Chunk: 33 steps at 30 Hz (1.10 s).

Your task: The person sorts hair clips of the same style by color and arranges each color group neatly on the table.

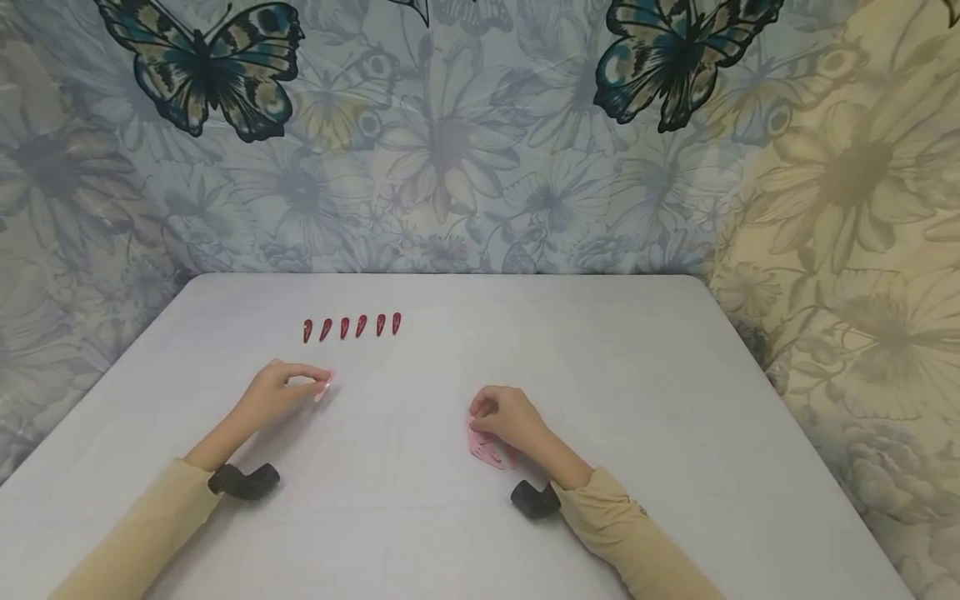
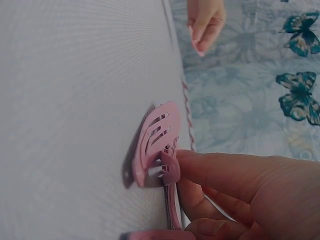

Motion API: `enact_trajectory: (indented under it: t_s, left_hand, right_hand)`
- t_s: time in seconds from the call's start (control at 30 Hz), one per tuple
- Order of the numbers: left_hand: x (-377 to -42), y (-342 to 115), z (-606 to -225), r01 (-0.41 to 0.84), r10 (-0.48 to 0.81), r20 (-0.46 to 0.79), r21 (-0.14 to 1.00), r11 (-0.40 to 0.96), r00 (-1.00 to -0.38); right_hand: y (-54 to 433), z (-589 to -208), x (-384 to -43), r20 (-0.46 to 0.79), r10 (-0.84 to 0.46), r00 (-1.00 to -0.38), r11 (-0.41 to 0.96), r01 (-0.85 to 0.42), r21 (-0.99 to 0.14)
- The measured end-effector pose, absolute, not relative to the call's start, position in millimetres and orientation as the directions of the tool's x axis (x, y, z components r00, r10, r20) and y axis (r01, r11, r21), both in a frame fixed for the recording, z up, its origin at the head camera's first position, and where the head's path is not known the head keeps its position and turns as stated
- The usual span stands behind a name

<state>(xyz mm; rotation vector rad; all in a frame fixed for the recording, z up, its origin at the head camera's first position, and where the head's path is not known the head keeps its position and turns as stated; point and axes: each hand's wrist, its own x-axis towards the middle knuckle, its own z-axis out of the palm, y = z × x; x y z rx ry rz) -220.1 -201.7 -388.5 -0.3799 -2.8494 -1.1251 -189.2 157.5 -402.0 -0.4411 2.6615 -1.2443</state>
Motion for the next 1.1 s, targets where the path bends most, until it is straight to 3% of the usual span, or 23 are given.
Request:
enact_trajectory:
  t_s: [0.27, 0.53, 0.8, 1.1]
  left_hand:
    - [-245.6, -239.6, -379.4, 0.114, 0.106, 0.054, 0.687, 0.717, -0.993]
    - [-254.7, -245.5, -393.1, 0.008, 0.066, -0.053, 0.719, 0.695, -0.996]
    - [-256.9, -252.2, -391.0, 0.007, 0.079, -0.082, 0.648, 0.761, -0.994]
    - [-255.6, -247.0, -392.5, 0.036, 0.095, -0.055, 0.651, 0.758, -0.994]
  right_hand:
    - [157.8, -400.4, -192.1, -0.012, -0.335, -0.942, 0.606, -0.206, -0.768]
    - [160.6, -401.1, -185.4, -0.029, -0.334, -0.942, 0.59, -0.185, -0.786]
    - [160.6, -402.2, -183.5, -0.027, -0.331, -0.943, 0.593, -0.186, -0.784]
    - [161.3, -402.2, -186.1, -0.051, -0.344, -0.938, 0.571, -0.166, -0.804]
